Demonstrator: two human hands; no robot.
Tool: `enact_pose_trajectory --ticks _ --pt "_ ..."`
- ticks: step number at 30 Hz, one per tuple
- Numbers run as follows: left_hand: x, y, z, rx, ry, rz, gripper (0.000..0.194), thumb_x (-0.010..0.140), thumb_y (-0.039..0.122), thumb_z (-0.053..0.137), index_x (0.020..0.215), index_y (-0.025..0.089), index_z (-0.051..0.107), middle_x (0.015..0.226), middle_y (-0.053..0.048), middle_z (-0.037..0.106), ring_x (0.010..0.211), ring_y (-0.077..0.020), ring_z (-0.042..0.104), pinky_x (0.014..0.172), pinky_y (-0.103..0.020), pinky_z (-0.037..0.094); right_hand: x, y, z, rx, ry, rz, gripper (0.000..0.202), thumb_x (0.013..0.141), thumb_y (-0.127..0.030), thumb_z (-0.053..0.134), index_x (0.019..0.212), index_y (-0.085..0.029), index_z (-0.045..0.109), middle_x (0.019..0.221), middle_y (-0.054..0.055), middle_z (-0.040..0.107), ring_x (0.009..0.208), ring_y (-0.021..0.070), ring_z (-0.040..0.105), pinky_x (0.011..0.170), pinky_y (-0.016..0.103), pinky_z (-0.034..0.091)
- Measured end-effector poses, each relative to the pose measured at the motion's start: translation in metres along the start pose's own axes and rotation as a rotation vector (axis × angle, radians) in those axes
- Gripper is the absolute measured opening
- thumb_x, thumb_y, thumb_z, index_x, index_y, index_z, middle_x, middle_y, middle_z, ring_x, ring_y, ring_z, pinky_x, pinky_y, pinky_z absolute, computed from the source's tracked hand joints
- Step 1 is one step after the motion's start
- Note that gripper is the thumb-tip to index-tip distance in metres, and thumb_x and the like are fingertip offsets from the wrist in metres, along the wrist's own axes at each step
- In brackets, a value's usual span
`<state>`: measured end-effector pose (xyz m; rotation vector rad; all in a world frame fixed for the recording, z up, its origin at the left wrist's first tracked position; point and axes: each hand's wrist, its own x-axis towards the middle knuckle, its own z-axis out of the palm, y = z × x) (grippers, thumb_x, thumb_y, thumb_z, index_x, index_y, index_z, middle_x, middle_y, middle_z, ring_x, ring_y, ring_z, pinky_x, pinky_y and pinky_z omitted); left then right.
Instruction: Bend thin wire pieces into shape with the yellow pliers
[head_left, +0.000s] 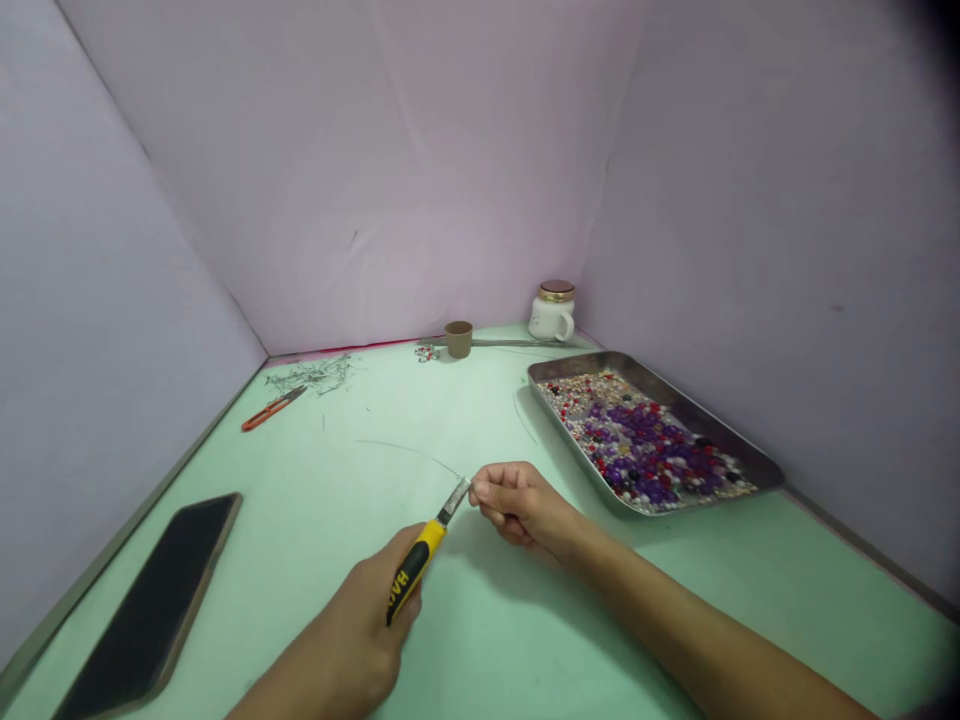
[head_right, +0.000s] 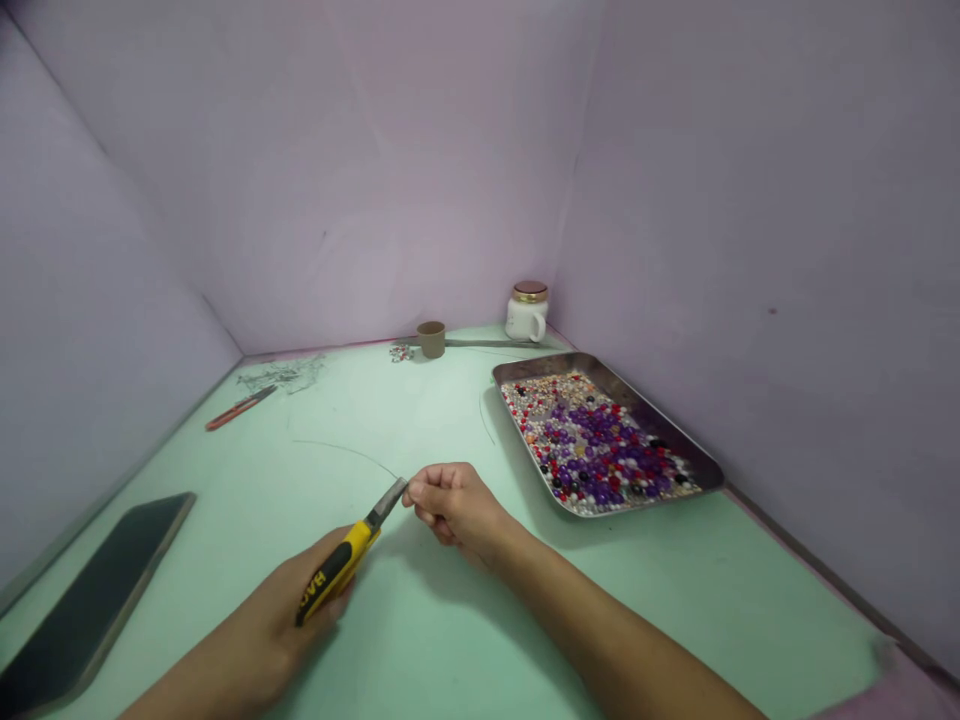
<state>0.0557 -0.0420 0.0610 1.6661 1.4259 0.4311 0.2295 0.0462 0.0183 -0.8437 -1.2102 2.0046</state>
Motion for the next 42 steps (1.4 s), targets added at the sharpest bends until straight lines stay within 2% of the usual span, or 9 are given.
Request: enact_pose_trajectory --ticks 10,15,19,24,28,30,36,39,42 --pt "0.008 -0.03 0.022 0.649 0.195 -0.21 0.077 0.064 -0.005 0.036 0.133 0.025 0.019 0.096 -0.009 0.052 0.07 -0.0207 0.054 0.057 -0.025 0.037 0.005 0.003 0.002 -0.167 0.174 0.028 0.015 0.062 -0.028 0.059 0.061 -0.013 0.055 0.039 -0.009 0.038 0.031 0.0016 0.023 0.032 0.018 0.013" --pt "0.002 -0.013 0.006 0.189 0.076 0.021 0.044 0.078 0.008 0.037 0.118 0.024 0.037 0.092 -0.004 0.054 0.083 -0.018 0.051 0.074 -0.025 0.039 0.008 0.011 -0.001 -0.148 0.09 -0.077 0.021 0.064 -0.033 0.061 0.066 -0.013 0.057 0.042 -0.008 0.041 0.033 0.0019 0.027 0.034 0.018 0.017" --pt "-0.001 -0.011 -0.005 -0.134 -0.063 0.035 0.004 0.079 0.017 0.043 0.08 0.02 0.045 0.064 0.005 0.047 0.055 -0.0094 0.041 0.054 -0.019 0.037 0.007 0.012 -0.001 -0.146 0.04 -0.187 0.024 0.067 -0.036 0.061 0.068 -0.012 0.057 0.043 -0.008 0.041 0.035 0.0026 0.03 0.035 0.018 0.02" --pt "0.0 -0.026 -0.002 -0.476 -0.262 0.047 0.015 0.077 0.032 0.047 0.078 0.019 0.042 0.058 0.005 0.044 0.044 -0.0075 0.038 0.041 -0.019 0.034 0.001 0.008 -0.001 -0.13 0.014 -0.212 0.026 0.068 -0.038 0.061 0.065 -0.013 0.056 0.04 -0.008 0.039 0.032 0.0022 0.028 0.034 0.018 0.019" --pt "0.001 -0.019 -0.005 -0.236 -0.12 0.046 0.005 0.077 0.02 0.044 0.082 0.02 0.047 0.066 0.002 0.052 0.054 -0.0106 0.046 0.054 -0.021 0.041 0.002 0.005 0.001 -0.202 0.105 -0.143 0.022 0.064 -0.034 0.062 0.062 -0.013 0.055 0.038 -0.008 0.041 0.03 0.0023 0.028 0.033 0.018 0.019" --pt "0.002 -0.015 -0.003 0.002 0.012 0.045 0.025 0.077 0.011 0.04 0.098 0.022 0.048 0.087 -0.002 0.057 0.077 -0.0162 0.052 0.071 -0.025 0.042 0.004 0.005 0.003 -0.248 0.165 -0.085 0.018 0.062 -0.03 0.062 0.06 -0.014 0.054 0.038 -0.008 0.042 0.03 0.0023 0.028 0.032 0.018 0.019" --pt "0.007 -0.027 0.014 0.597 0.196 -0.17 0.077 0.063 -0.005 0.037 0.133 0.023 0.019 0.099 -0.01 0.051 0.082 -0.0238 0.053 0.067 -0.031 0.04 0.007 0.007 0.004 -0.286 0.235 -0.002 0.013 0.063 -0.026 0.058 0.059 -0.015 0.052 0.039 -0.008 0.042 0.03 0.002 0.027 0.031 0.017 0.018" --pt "0.005 -0.018 0.009 0.408 0.168 -0.117 0.064 0.067 -0.002 0.037 0.126 0.022 0.03 0.096 -0.008 0.052 0.083 -0.021 0.052 0.071 -0.029 0.04 0.007 0.008 0.003 -0.279 0.208 -0.038 0.015 0.064 -0.029 0.058 0.061 -0.015 0.053 0.041 -0.008 0.042 0.032 0.0023 0.028 0.032 0.017 0.02" --pt "0.001 -0.007 -0.002 -0.001 0.005 0.011 0.019 0.078 0.013 0.039 0.094 0.019 0.048 0.076 0.0 0.053 0.068 -0.0145 0.049 0.063 -0.024 0.04 0.006 0.008 0.003 -0.273 0.167 -0.13 0.019 0.066 -0.033 0.058 0.063 -0.014 0.054 0.044 -0.007 0.042 0.035 0.0033 0.032 0.035 0.018 0.024"
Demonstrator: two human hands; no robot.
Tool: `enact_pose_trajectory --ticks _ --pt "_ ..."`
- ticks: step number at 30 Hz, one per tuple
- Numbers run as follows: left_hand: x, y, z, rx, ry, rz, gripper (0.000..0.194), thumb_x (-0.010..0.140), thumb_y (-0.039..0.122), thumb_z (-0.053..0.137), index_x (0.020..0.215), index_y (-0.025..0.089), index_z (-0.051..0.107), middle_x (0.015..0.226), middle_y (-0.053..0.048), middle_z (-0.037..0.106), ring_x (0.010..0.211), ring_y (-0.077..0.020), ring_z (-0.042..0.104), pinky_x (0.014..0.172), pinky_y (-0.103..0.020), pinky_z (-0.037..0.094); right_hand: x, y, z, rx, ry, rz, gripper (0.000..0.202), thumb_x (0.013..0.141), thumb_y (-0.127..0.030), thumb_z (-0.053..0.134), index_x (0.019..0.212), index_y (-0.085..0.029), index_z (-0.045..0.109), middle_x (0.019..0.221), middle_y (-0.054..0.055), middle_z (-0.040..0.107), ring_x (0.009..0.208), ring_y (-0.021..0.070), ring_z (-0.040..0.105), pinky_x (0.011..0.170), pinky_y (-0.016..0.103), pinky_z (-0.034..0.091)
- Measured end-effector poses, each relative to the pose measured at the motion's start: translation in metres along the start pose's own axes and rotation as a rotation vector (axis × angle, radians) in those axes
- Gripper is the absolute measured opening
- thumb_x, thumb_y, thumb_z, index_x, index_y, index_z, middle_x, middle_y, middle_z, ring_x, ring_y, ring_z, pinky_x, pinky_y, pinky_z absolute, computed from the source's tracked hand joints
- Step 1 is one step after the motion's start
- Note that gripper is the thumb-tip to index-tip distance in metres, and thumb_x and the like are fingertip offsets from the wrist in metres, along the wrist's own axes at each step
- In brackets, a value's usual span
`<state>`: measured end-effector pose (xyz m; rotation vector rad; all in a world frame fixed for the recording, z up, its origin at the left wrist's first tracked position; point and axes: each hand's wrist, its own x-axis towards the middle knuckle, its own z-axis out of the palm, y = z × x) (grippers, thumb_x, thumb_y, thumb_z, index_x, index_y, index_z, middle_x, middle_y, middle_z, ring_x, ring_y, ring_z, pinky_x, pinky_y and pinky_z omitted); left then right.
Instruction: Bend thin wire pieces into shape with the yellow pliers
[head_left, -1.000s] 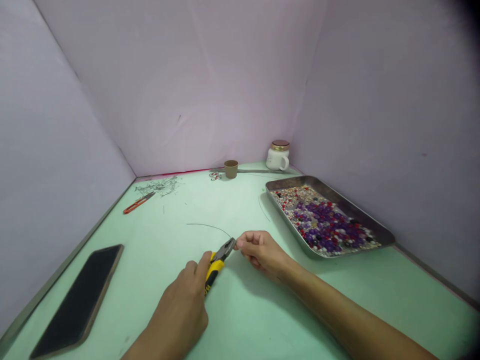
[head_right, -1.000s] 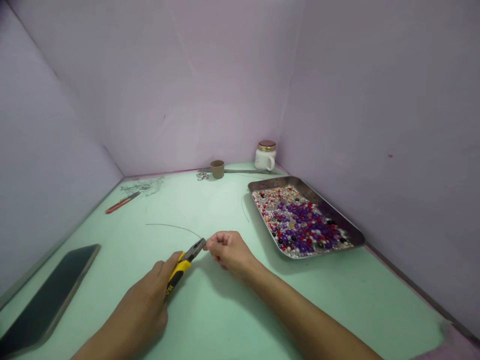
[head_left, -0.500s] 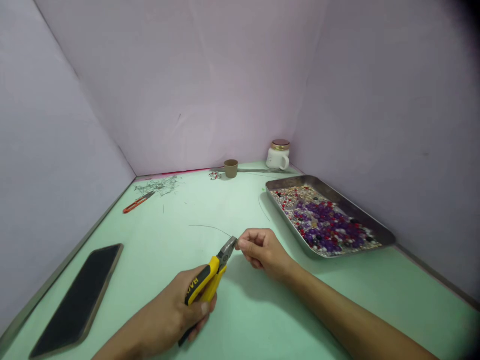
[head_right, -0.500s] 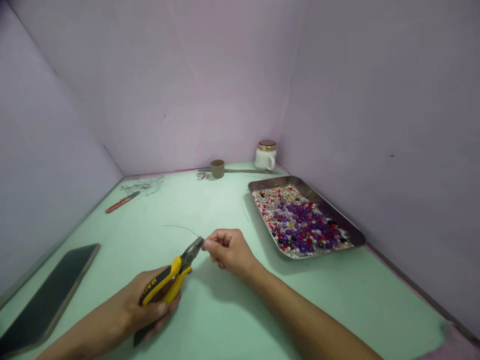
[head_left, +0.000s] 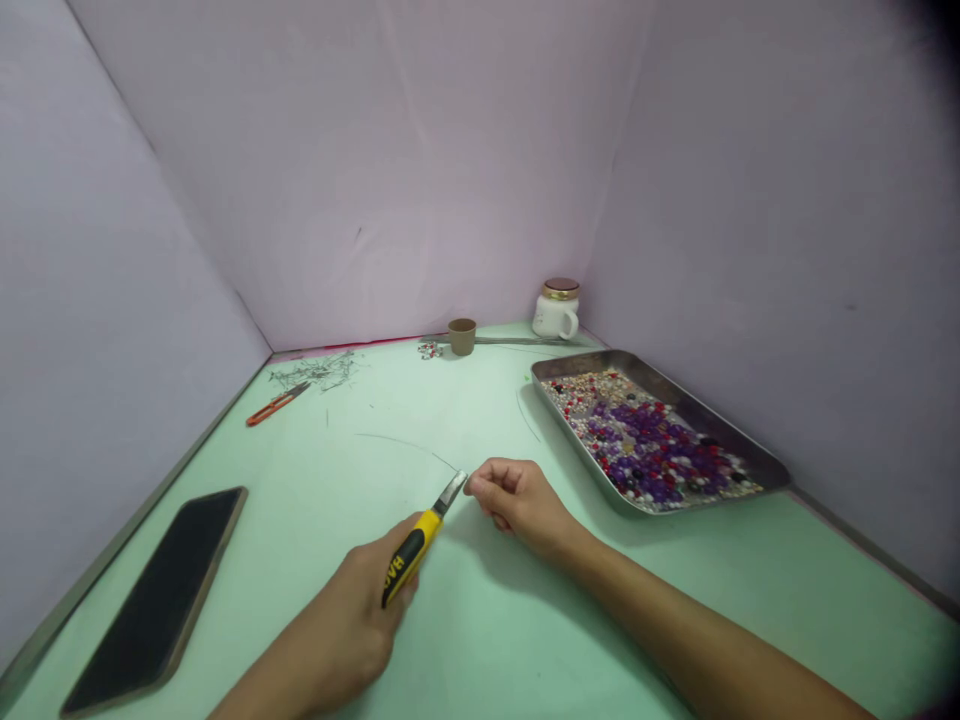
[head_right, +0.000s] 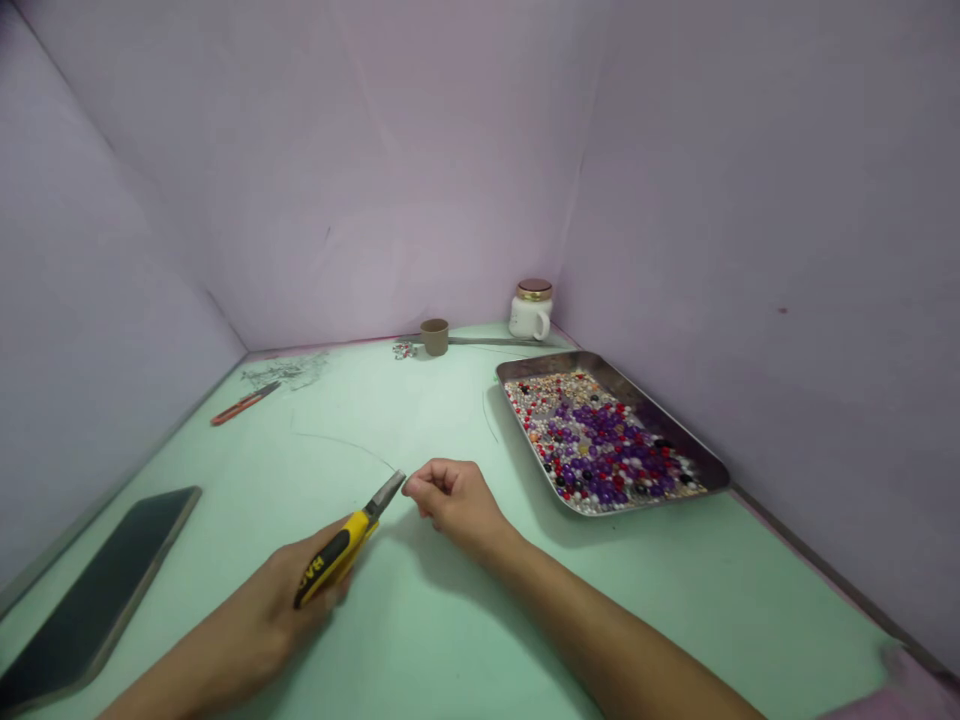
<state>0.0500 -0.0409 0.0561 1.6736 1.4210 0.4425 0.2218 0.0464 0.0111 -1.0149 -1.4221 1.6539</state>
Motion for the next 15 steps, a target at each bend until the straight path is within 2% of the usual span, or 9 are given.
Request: enact_pose_trajectory --ticks 2,5,7,9,11,13,15 --pt "-0.002 -0.001 -0.004 -0.271 -0.144 -0.032 0.003 0.077 0.02 0.044 0.078 0.018 0.046 0.059 0.004 0.047 0.05 -0.0097 0.043 0.049 -0.021 0.037 -0.001 -0.001 0.0 0.004 -0.005 -0.051 0.022 0.066 -0.035 0.059 0.063 -0.015 0.054 0.044 -0.007 0.043 0.036 0.0038 0.033 0.036 0.019 0.025" --pt "-0.002 -0.01 -0.005 -0.625 -0.289 -0.063 0.015 0.073 0.029 0.052 0.079 0.017 0.044 0.064 0.002 0.049 0.045 -0.0079 0.042 0.04 -0.019 0.033 -0.002 -0.002 -0.001 0.012 -0.012 -0.084 0.025 0.067 -0.039 0.059 0.062 -0.015 0.054 0.042 -0.007 0.042 0.034 0.0039 0.032 0.035 0.019 0.024" --pt "-0.001 -0.013 -0.004 -0.706 -0.317 -0.074 0.019 0.071 0.031 0.053 0.082 0.018 0.045 0.069 0.001 0.05 0.047 -0.0085 0.044 0.04 -0.019 0.034 -0.002 -0.001 -0.003 0.016 -0.026 -0.085 0.026 0.068 -0.039 0.059 0.064 -0.014 0.055 0.039 -0.008 0.04 0.033 0.0037 0.031 0.034 0.019 0.023" --pt "0.0 -0.012 -0.004 -0.575 -0.252 -0.064 0.012 0.072 0.027 0.051 0.078 0.018 0.045 0.061 0.003 0.047 0.045 -0.008 0.04 0.041 -0.019 0.033 -0.002 0.002 -0.003 0.03 -0.033 -0.062 0.027 0.068 -0.04 0.059 0.065 -0.013 0.056 0.037 -0.009 0.038 0.031 0.003 0.029 0.033 0.018 0.021" --pt "0.001 -0.006 -0.005 -0.293 -0.105 -0.004 0.004 0.076 0.02 0.045 0.076 0.018 0.048 0.06 0.004 0.048 0.05 -0.0099 0.043 0.048 -0.02 0.036 -0.001 0.004 -0.003 0.058 -0.025 -0.009 0.027 0.067 -0.04 0.06 0.064 -0.013 0.056 0.035 -0.009 0.037 0.029 0.0024 0.026 0.031 0.018 0.018" --pt "0.002 -0.002 -0.004 0.002 0.044 0.022 0.02 0.075 0.011 0.041 0.091 0.019 0.051 0.073 0.0 0.054 0.067 -0.0148 0.05 0.062 -0.022 0.04 0.0 0.006 -0.001 0.089 -0.011 0.052 0.027 0.065 -0.039 0.061 0.062 -0.013 0.056 0.035 -0.01 0.036 0.029 0.002 0.023 0.031 0.018 0.015" --pt "0.004 -0.003 0.001 0.297 0.117 -0.072 0.051 0.07 0.002 0.037 0.117 0.021 0.043 0.091 -0.005 0.055 0.082 -0.0207 0.053 0.069 -0.026 0.039 0.001 0.007 0.0 0.102 0.002 0.098 0.025 0.064 -0.038 0.063 0.062 -0.013 0.056 0.035 -0.01 0.036 0.029 0.0018 0.023 0.03 0.018 0.014"
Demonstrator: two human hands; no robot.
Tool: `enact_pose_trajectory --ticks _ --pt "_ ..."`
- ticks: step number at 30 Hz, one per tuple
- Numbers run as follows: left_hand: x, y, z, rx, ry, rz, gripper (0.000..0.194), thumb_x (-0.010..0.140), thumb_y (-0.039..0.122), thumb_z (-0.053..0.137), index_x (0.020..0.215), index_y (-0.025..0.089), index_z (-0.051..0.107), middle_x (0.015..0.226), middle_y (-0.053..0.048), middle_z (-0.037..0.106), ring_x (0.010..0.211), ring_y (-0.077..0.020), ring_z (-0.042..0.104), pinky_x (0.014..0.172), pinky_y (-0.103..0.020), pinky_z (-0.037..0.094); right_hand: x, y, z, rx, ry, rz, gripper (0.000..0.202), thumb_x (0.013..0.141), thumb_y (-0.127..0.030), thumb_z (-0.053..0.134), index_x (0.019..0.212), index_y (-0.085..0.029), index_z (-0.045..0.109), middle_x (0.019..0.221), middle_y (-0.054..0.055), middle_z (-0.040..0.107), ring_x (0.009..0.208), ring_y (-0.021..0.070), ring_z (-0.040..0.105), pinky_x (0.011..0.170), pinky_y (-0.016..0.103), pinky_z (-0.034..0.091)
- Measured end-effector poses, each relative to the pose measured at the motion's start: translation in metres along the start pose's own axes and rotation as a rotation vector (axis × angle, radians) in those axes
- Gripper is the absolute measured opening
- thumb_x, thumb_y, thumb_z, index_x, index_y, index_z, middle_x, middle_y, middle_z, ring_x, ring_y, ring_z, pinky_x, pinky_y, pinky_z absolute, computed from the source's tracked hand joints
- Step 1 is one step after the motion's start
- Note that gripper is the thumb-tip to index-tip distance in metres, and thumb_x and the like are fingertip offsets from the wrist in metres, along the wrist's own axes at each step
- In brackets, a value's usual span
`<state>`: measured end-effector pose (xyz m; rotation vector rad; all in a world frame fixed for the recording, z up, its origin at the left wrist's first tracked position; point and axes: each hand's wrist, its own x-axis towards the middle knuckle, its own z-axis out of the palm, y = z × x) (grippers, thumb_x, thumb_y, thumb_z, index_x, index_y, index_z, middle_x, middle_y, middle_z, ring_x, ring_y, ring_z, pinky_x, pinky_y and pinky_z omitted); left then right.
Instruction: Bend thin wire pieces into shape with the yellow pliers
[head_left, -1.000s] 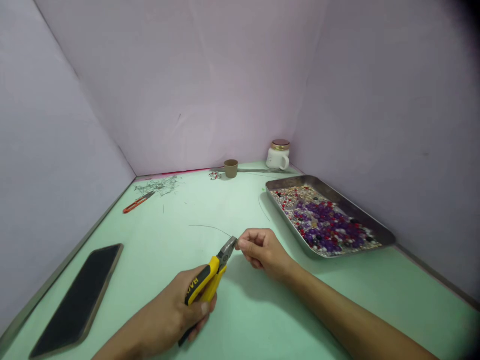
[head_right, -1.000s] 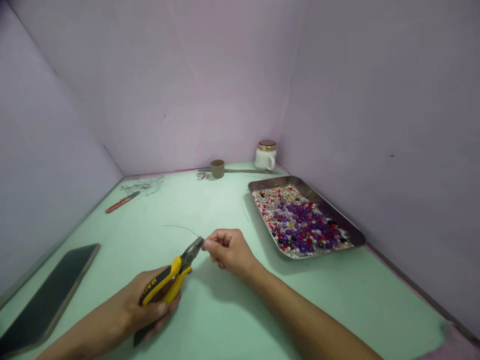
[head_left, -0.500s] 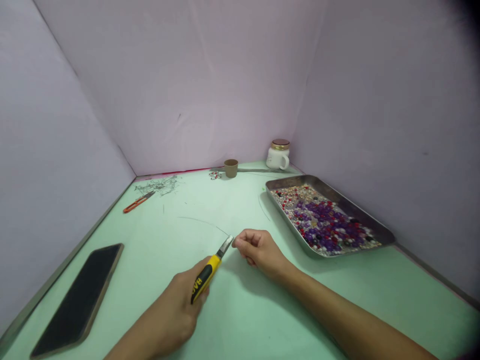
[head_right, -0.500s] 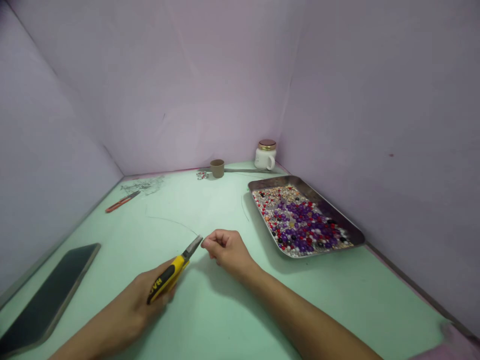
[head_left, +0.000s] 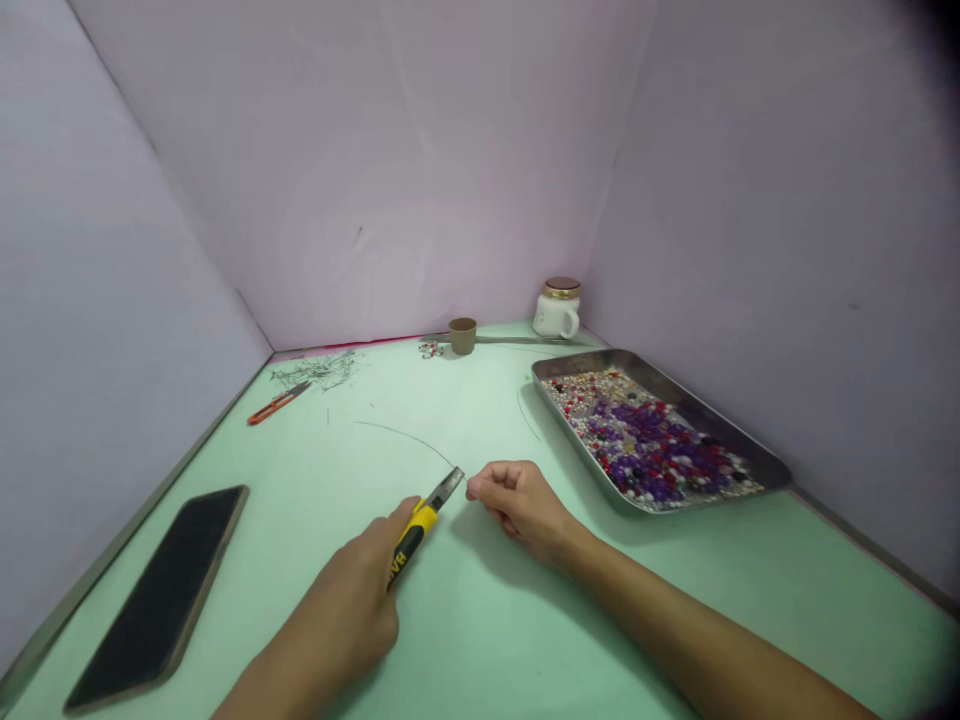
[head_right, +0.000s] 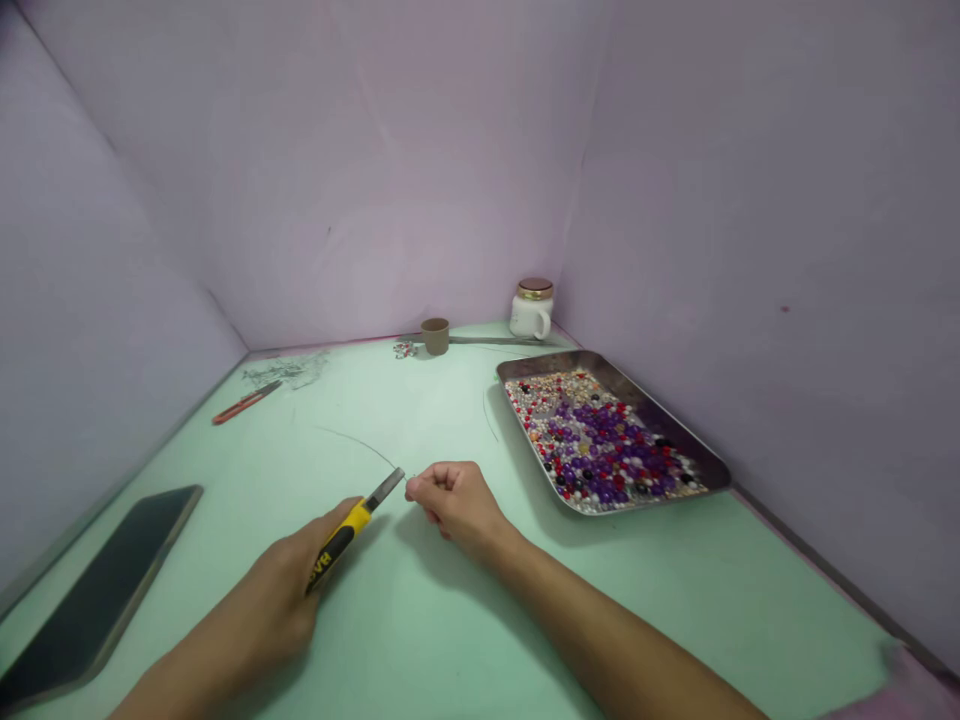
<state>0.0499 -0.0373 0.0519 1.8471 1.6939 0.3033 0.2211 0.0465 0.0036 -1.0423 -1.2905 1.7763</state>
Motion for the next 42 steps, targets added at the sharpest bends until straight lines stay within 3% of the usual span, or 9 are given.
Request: enact_pose_trajectory --ticks 5,10,17,20,23,28,31,36,42 --pt "0.003 -0.007 0.014 0.416 0.076 -0.145 0.078 0.063 -0.005 0.033 0.135 0.021 0.019 0.097 -0.011 0.052 0.076 -0.024 0.053 0.059 -0.028 0.037 0.002 0.0 0.001 -0.013 0.037 0.065 0.022 0.063 -0.034 0.063 0.061 -0.013 0.055 0.035 -0.01 0.037 0.029 0.0017 0.023 0.031 0.018 0.013" --pt "-0.003 0.001 -0.003 -0.236 -0.046 0.067 0.029 0.072 0.005 0.038 0.094 0.02 0.05 0.074 0.0 0.052 0.074 -0.0165 0.051 0.066 -0.024 0.041 0.003 0.002 -0.001 0.032 -0.033 -0.004 0.026 0.062 -0.038 0.064 0.063 -0.013 0.056 0.038 -0.01 0.036 0.031 0.0019 0.025 0.032 0.018 0.014" --pt "-0.002 -0.007 -0.006 -0.867 -0.387 0.012 0.009 0.069 0.022 0.048 0.075 0.018 0.042 0.059 0.004 0.046 0.043 -0.0087 0.04 0.038 -0.02 0.035 0.003 0.004 -0.003 0.033 -0.068 -0.088 0.03 0.064 -0.043 0.063 0.064 -0.013 0.056 0.039 -0.009 0.036 0.033 0.0031 0.026 0.034 0.019 0.016" --pt "0.001 -0.011 -0.002 -0.559 -0.198 0.057 0.013 0.068 0.011 0.042 0.078 0.018 0.047 0.061 0.003 0.047 0.052 -0.0111 0.046 0.048 -0.021 0.038 0.004 0.005 -0.004 -0.009 -0.045 -0.072 0.031 0.066 -0.044 0.062 0.062 -0.014 0.055 0.038 -0.009 0.034 0.033 0.0031 0.024 0.033 0.019 0.015" --pt "0.004 -0.015 0.005 -0.044 0.068 0.025 0.051 0.065 0.0 0.038 0.11 0.02 0.047 0.085 -0.003 0.054 0.077 -0.0186 0.053 0.066 -0.025 0.04 0.005 0.007 -0.003 -0.066 -0.007 -0.025 0.031 0.067 -0.044 0.062 0.061 -0.014 0.054 0.037 -0.009 0.035 0.032 0.0029 0.023 0.033 0.019 0.014" --pt "0.007 -0.02 0.016 0.444 0.149 -0.123 0.079 0.062 -0.004 0.034 0.135 0.023 0.019 0.095 -0.009 0.051 0.073 -0.0227 0.053 0.056 -0.027 0.036 0.006 0.009 -0.002 -0.107 0.017 0.016 0.031 0.067 -0.046 0.061 0.062 -0.015 0.055 0.037 -0.009 0.037 0.031 0.0031 0.022 0.032 0.019 0.012" --pt "0.005 -0.013 0.007 0.199 0.127 -0.055 0.069 0.064 -0.002 0.036 0.127 0.024 0.033 0.088 -0.005 0.053 0.075 -0.0202 0.052 0.062 -0.026 0.038 0.006 0.009 -0.003 -0.085 0.004 0.007 0.032 0.067 -0.046 0.061 0.063 -0.015 0.055 0.038 -0.009 0.037 0.032 0.0031 0.022 0.033 0.019 0.012" --pt "-0.003 0.0 -0.012 -0.46 -0.106 0.019 0.012 0.066 0.007 0.043 0.07 0.018 0.048 0.058 0.005 0.044 0.052 -0.0099 0.042 0.05 -0.02 0.035 0.005 0.008 -0.004 -0.079 -0.037 -0.05 0.031 0.068 -0.045 0.06 0.064 -0.015 0.056 0.039 -0.009 0.035 0.033 0.0036 0.023 0.034 0.019 0.015" --pt "-0.004 -0.01 -0.011 -1.08 -0.446 -0.065 0.022 0.064 0.023 0.054 0.084 0.016 0.048 0.067 0.0 0.053 0.042 -0.0084 0.045 0.036 -0.019 0.033 0.003 0.006 -0.004 -0.109 -0.067 -0.119 0.034 0.072 -0.046 0.057 0.061 -0.014 0.056 0.038 -0.008 0.035 0.034 0.0042 0.025 0.036 0.02 0.017"
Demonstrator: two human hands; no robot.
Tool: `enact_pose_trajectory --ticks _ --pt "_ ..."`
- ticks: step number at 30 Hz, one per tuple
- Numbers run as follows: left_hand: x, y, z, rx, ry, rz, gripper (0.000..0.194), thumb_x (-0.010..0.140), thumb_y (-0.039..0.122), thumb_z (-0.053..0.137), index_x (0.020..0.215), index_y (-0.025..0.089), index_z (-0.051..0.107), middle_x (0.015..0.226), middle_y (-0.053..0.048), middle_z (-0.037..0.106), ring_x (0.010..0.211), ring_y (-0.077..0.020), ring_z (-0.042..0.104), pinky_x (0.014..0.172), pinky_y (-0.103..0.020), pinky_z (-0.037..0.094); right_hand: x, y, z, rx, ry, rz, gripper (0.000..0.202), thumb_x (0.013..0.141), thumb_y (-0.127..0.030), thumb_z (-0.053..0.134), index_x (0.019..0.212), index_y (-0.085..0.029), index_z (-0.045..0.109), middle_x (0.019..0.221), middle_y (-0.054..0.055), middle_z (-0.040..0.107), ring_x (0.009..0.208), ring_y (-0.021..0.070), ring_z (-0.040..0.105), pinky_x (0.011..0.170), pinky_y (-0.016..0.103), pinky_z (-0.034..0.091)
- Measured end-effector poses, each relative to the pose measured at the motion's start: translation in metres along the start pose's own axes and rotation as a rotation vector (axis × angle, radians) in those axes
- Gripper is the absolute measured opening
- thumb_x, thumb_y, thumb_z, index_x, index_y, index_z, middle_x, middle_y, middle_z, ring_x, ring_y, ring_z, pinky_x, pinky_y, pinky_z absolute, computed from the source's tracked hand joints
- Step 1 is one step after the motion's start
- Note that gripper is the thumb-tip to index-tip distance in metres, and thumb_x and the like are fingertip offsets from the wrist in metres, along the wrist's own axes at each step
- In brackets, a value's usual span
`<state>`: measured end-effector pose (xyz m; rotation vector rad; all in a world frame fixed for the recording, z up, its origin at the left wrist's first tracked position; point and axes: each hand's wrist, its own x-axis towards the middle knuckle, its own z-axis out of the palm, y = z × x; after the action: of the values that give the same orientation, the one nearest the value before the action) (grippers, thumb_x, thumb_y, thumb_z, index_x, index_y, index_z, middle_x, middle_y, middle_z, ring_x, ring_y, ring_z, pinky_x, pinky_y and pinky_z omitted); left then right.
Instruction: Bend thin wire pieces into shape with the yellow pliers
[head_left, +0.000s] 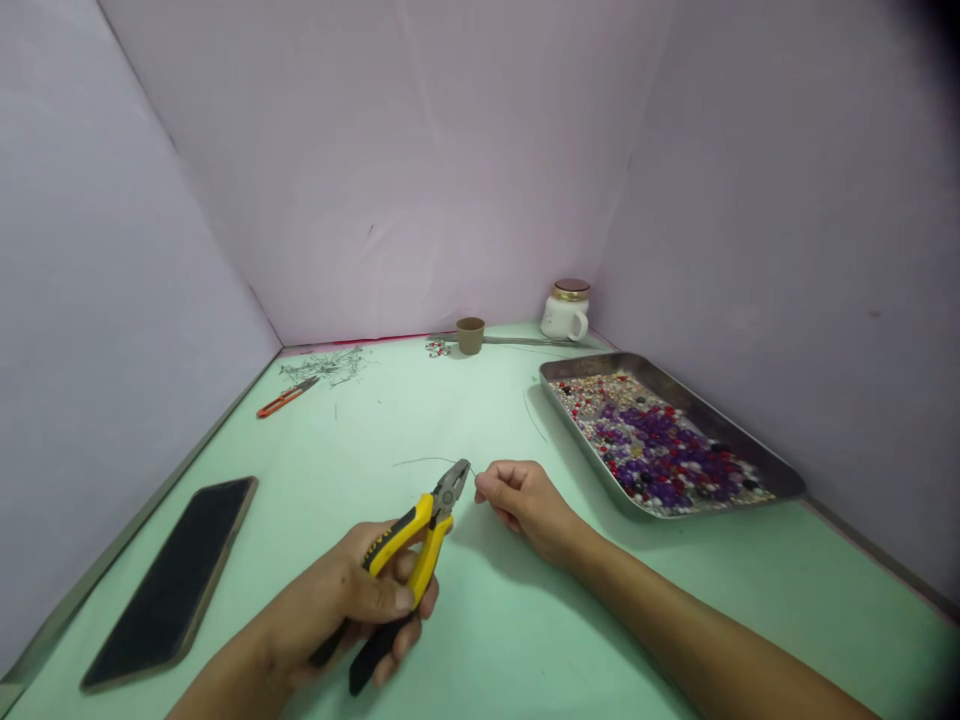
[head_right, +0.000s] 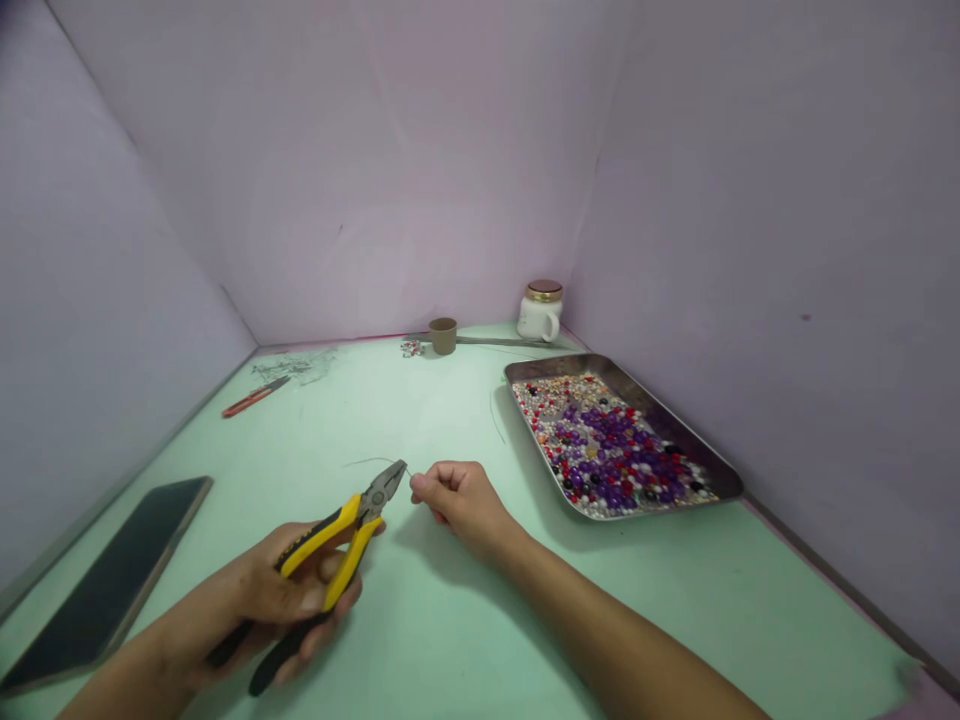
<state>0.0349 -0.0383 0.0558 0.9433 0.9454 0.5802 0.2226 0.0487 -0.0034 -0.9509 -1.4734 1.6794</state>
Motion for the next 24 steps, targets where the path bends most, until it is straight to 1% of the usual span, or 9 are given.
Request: enact_pose_trajectory --ticks 3,6,8,10,12,15,19,21,24 --pt "0.0 0.003 0.0 0.049 0.035 0.014 0.019 0.064 0.021 0.053 0.082 0.017 0.048 0.065 0.002 0.05 0.045 -0.0084 0.044 0.038 -0.019 0.034 -0.002 -0.002 0.002 -0.06 0.008 0.031 0.041 0.074 -0.051 0.052 0.054 -0.015 0.052 0.035 -0.007 0.034 0.032 0.004 0.024 0.035 0.02 0.016" --pt "0.001 0.006 0.003 0.507 0.247 0.116 0.008 0.068 0.013 0.046 0.074 0.017 0.05 0.059 0.004 0.048 0.051 -0.0104 0.045 0.049 -0.021 0.037 -0.002 -0.004 0.004 -0.085 0.035 0.08 0.042 0.074 -0.052 0.051 0.051 -0.016 0.049 0.032 -0.008 0.032 0.031 0.0038 0.021 0.034 0.02 0.013" --pt "0.003 0.004 0.004 0.806 0.408 0.185 0.025 0.07 0.008 0.042 0.091 0.018 0.053 0.071 0.001 0.053 0.068 -0.0155 0.051 0.062 -0.023 0.04 -0.002 -0.004 0.005 -0.083 0.047 0.103 0.042 0.073 -0.051 0.051 0.051 -0.016 0.047 0.032 -0.009 0.03 0.031 0.0037 0.02 0.034 0.02 0.012" --pt "0.007 -0.003 0.003 1.059 0.547 0.133 0.053 0.068 0.002 0.038 0.117 0.023 0.044 0.087 -0.004 0.055 0.079 -0.0203 0.053 0.069 -0.027 0.04 -0.001 -0.004 0.006 -0.084 0.049 0.113 0.041 0.073 -0.051 0.051 0.051 -0.016 0.047 0.032 -0.009 0.028 0.031 0.0038 0.019 0.034 0.02 0.012" --pt "0.012 -0.012 -0.001 1.298 0.67 -0.002 0.071 0.065 -0.002 0.035 0.129 0.026 0.03 0.092 -0.007 0.054 0.076 -0.0224 0.054 0.063 -0.029 0.039 -0.001 -0.002 0.006 -0.084 0.042 0.108 0.039 0.073 -0.05 0.05 0.053 -0.016 0.049 0.032 -0.009 0.028 0.031 0.004 0.019 0.034 0.02 0.012" --pt "0.016 -0.019 -0.008 1.487 0.768 -0.095 0.074 0.065 -0.001 0.034 0.133 0.028 0.024 0.095 -0.008 0.052 0.07 -0.0226 0.054 0.055 -0.027 0.036 -0.001 -0.001 0.005 -0.095 0.034 0.091 0.037 0.074 -0.049 0.049 0.056 -0.016 0.051 0.033 -0.009 0.03 0.032 0.0046 0.02 0.035 0.02 0.014" --pt "0.012 -0.009 -0.012 1.234 0.71 0.046 0.058 0.068 0.003 0.038 0.122 0.024 0.039 0.088 -0.004 0.054 0.076 -0.0206 0.054 0.061 -0.025 0.037 -0.002 -0.003 0.004 -0.131 0.017 0.067 0.037 0.075 -0.048 0.048 0.056 -0.016 0.051 0.035 -0.008 0.032 0.033 0.0051 0.022 0.036 0.02 0.015" --pt "0.006 -0.001 -0.01 0.962 0.553 0.138 0.032 0.071 0.009 0.041 0.099 0.02 0.051 0.074 0.0 0.052 0.069 -0.017 0.052 0.059 -0.022 0.037 -0.003 -0.004 0.003 -0.158 0.011 0.062 0.037 0.075 -0.048 0.047 0.056 -0.016 0.051 0.036 -0.008 0.032 0.034 0.0052 0.022 0.036 0.02 0.015" --pt "-0.002 0.005 -0.006 0.487 0.28 0.112 0.004 0.071 0.016 0.047 0.074 0.017 0.049 0.057 0.004 0.047 0.048 -0.0101 0.044 0.045 -0.02 0.033 -0.003 -0.005 0.003 -0.181 -0.004 0.039 0.037 0.075 -0.048 0.048 0.057 -0.016 0.051 0.037 -0.008 0.032 0.035 0.0054 0.022 0.037 0.02 0.016"
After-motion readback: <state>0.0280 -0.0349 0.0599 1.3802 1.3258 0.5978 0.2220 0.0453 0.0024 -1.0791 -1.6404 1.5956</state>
